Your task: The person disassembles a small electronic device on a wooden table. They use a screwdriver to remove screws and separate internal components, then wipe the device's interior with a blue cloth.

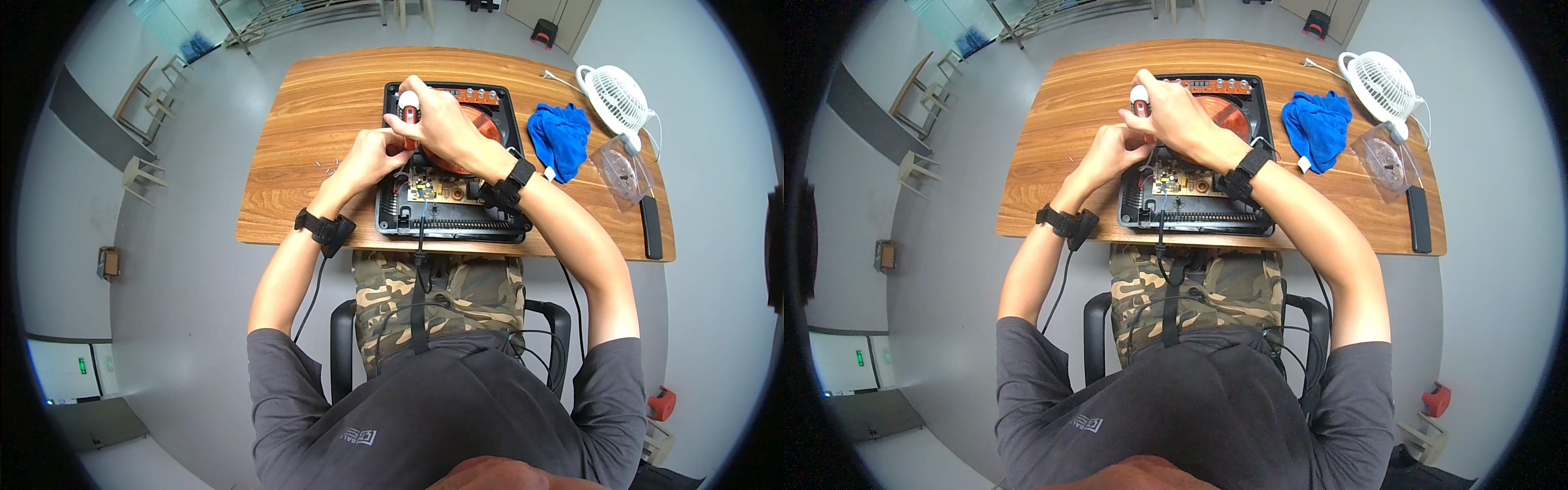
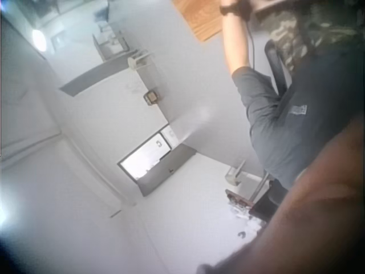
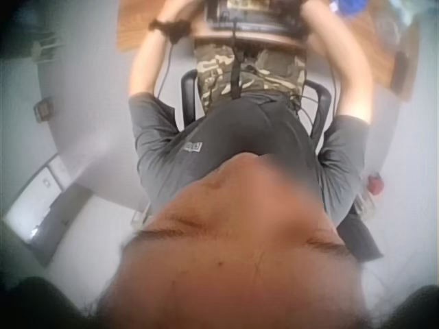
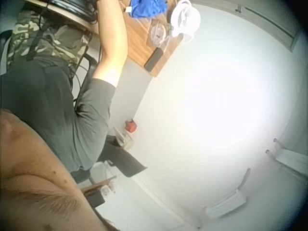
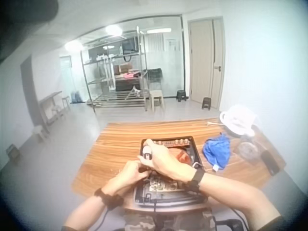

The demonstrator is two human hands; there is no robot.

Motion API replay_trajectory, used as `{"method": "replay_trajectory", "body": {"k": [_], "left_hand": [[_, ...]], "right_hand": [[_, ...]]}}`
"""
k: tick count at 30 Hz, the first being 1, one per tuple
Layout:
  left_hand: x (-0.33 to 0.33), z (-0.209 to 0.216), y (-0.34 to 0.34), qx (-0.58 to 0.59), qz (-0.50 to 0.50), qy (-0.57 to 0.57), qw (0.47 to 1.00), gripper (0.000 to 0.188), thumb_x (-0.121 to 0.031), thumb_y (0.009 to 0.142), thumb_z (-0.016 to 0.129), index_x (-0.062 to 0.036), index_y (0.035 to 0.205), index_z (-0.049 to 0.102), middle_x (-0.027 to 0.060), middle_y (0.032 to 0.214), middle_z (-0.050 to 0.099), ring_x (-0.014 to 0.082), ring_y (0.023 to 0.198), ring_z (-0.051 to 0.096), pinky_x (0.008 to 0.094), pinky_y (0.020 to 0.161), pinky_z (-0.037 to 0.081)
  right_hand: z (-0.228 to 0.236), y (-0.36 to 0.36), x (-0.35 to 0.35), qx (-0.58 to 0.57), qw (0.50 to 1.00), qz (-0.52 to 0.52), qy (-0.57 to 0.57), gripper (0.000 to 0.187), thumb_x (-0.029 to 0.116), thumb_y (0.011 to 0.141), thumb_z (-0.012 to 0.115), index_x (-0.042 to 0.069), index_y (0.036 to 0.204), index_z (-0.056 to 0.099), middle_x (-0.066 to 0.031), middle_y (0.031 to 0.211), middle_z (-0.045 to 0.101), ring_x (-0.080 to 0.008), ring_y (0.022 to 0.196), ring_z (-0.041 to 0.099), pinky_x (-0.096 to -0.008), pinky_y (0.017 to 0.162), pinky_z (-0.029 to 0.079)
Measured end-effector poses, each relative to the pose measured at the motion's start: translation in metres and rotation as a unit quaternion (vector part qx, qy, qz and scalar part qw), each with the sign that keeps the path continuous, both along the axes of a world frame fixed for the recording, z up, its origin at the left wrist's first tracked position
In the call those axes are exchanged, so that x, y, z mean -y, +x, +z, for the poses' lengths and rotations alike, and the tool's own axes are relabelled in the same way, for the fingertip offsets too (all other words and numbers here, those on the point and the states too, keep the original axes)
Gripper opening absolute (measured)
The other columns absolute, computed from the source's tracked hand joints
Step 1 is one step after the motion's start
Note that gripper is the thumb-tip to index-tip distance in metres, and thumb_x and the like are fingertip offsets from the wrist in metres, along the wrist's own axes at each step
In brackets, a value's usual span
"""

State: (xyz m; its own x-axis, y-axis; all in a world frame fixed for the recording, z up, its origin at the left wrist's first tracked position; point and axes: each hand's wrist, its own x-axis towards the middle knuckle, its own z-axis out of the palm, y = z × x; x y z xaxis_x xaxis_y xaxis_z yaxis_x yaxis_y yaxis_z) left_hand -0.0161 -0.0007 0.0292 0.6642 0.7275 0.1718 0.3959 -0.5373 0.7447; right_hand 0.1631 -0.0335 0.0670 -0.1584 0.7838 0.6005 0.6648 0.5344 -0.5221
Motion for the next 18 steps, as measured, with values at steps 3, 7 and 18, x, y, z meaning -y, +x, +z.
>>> {"method": "replay_trajectory", "body": {"k": [3,7,18], "left_hand": [[-0.0003,-0.0018,0.0003,0.011,-0.001,0.002,1.0,0.021,-0.009,0.087,0.071,0.0049,0.103,0.073,0.0201,0.094,0.075,0.022,0.086,0.074,0.0341,0.078,0.057],[0.0005,-0.0012,0.0004,0.009,-0.004,-0.006,1.0,0.022,-0.009,0.087,0.071,0.0051,0.103,0.073,0.0199,0.095,0.076,0.0218,0.087,0.074,0.0341,0.079,0.057],[0.0016,0.0047,0.0032,-0.035,0.008,0.002,0.999,0.019,-0.009,0.082,0.074,0.0036,0.097,0.072,0.0162,0.083,0.074,0.0192,0.078,0.072,0.0337,0.075,0.056]], "right_hand": [[0.0006,0.0001,0.0013,-0.012,1.0,0.003,-0.003,0.041,0.026,0.086,0.078,0.0,0.107,0.054,-0.0215,0.08,0.069,-0.0368,0.076,0.071,-0.0421,0.065,0.057],[0.0015,0.0004,0.0028,-0.026,1.0,0.004,-0.017,0.04,0.026,0.085,0.078,-0.001,0.104,0.055,-0.0242,0.079,0.068,-0.0414,0.079,0.07,-0.0458,0.068,0.056],[0.0043,0.0047,0.0046,-0.004,0.999,0.034,-0.037,0.044,0.033,0.088,0.076,-0.002,0.101,0.055,-0.0244,0.081,0.069,-0.0429,0.08,0.069,-0.0468,0.068,0.055]]}}
